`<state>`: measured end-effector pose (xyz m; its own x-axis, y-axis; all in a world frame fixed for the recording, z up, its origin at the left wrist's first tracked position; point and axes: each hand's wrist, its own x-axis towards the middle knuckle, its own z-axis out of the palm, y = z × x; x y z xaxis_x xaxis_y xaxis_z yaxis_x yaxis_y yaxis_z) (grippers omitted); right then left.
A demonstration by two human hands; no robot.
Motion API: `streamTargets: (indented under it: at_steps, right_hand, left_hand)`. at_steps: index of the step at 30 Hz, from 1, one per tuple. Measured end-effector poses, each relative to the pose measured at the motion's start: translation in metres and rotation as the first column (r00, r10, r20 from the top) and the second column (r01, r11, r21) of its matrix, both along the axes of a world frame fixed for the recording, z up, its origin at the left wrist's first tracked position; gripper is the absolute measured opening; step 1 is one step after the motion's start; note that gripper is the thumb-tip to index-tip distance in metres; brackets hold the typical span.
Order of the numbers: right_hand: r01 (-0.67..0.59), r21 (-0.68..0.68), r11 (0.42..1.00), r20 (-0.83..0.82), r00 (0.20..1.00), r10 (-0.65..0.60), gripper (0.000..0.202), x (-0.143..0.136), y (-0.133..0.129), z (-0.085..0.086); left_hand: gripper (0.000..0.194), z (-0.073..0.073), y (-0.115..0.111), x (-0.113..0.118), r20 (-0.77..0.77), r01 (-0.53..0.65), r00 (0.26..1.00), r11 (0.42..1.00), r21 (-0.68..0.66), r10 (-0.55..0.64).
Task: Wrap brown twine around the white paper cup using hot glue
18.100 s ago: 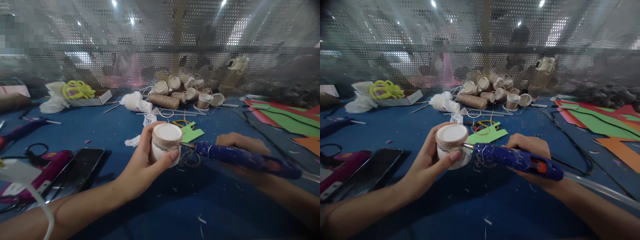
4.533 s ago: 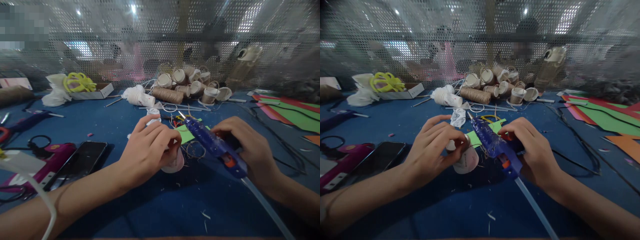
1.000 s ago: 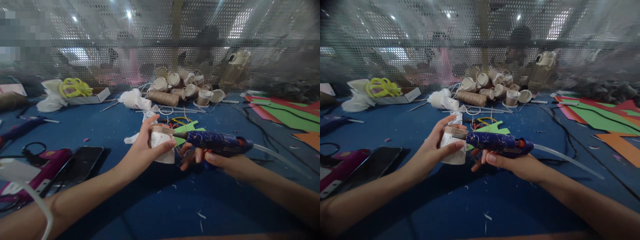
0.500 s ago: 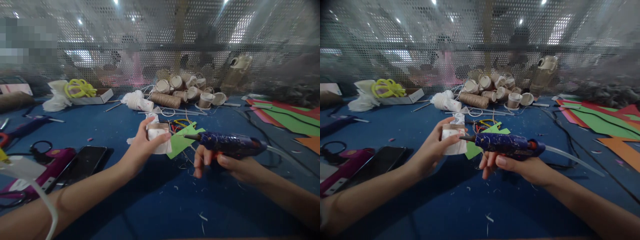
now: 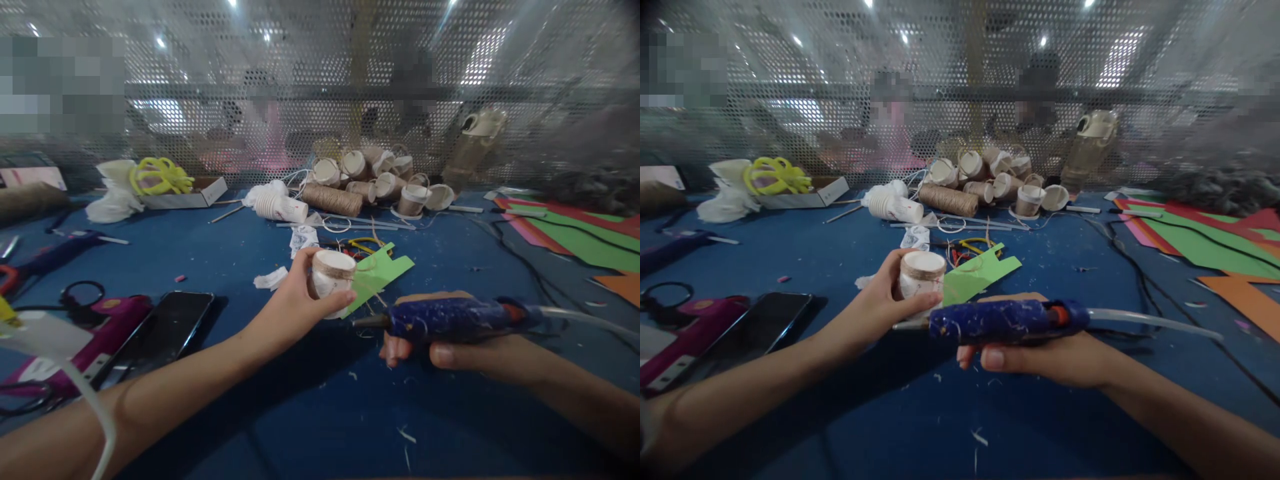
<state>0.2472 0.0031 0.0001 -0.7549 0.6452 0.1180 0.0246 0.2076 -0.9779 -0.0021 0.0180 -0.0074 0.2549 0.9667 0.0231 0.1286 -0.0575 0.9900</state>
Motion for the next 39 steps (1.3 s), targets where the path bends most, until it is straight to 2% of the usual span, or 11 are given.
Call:
streamTargets:
  at_steps: [2, 4, 6, 12, 14, 16, 19, 22, 30, 35, 39]
  right_hand:
    - [-0.017, 0.132, 0.991, 0.063, 0.998, 0.009, 0.024, -0.003, 0.0, 0.005]
    - [-0.018, 0.299, 0.954, 0.086, 0.996, -0.008, 0.017, -0.004, 0.001, 0.006]
    - [0.051, 0.417, 0.908, 0.04, 0.996, -0.075, 0.009, -0.001, 0.002, 0.002]
    - [0.333, 0.536, 0.776, -0.144, 0.942, -0.305, 0.005, 0.016, 0.002, -0.01]
    - [0.395, 0.547, 0.738, -0.145, 0.913, -0.381, 0.006, 0.016, 0.0, -0.007]
    - [0.426, 0.535, 0.73, -0.12, 0.893, -0.434, 0.01, 0.013, -0.002, -0.003]
    - [0.425, 0.535, 0.73, -0.096, 0.889, -0.447, 0.013, 0.008, -0.004, 0.002]
    - [0.426, 0.573, 0.7, -0.094, 0.883, -0.46, 0.014, 0.006, -0.003, 0.004]
    - [0.372, 0.594, 0.713, -0.011, 0.89, -0.455, 0.008, 0.005, 0.001, 0.0]
    - [0.428, 0.6, 0.676, -0.047, 0.862, -0.505, 0.01, 0.002, 0.001, 0.0]
    - [0.413, 0.642, 0.645, -0.043, 0.86, -0.508, 0.012, 0.006, 0.002, 0.002]
  left_hand:
    - [0.058, 0.003, -0.001, 0.0, 0.047, -0.005, 0.999, 1.0, -0.022, 0.006]
    - [0.058, 0.006, -0.002, 0.001, 0.108, -0.014, 0.994, 0.998, -0.053, 0.019]
    - [0.06, 0.009, -0.003, 0.003, 0.181, -0.004, 0.983, 0.997, -0.072, 0.017]
    - [0.055, 0.009, -0.006, 0.005, 0.314, 0.069, 0.949, 0.994, -0.087, -0.038]
    - [0.055, 0.009, -0.006, 0.003, 0.338, 0.114, 0.938, 0.988, -0.106, -0.072]
    - [0.056, 0.009, -0.006, 0.0, 0.344, 0.189, 0.929, 0.973, -0.13, -0.135]
    - [0.053, 0.009, -0.007, -0.003, 0.358, 0.291, 0.908, 0.943, -0.161, -0.219]
    - [0.047, 0.01, -0.008, -0.001, 0.4, 0.357, 0.879, 0.914, -0.191, -0.26]
    - [0.044, 0.008, -0.009, 0.004, 0.452, 0.404, 0.854, 0.875, -0.267, -0.256]
    - [0.043, 0.008, -0.009, 0.004, 0.484, 0.431, 0.837, 0.851, -0.301, -0.253]
    - [0.034, 0.007, -0.008, 0.003, 0.513, 0.426, 0.824, 0.86, -0.282, -0.24]
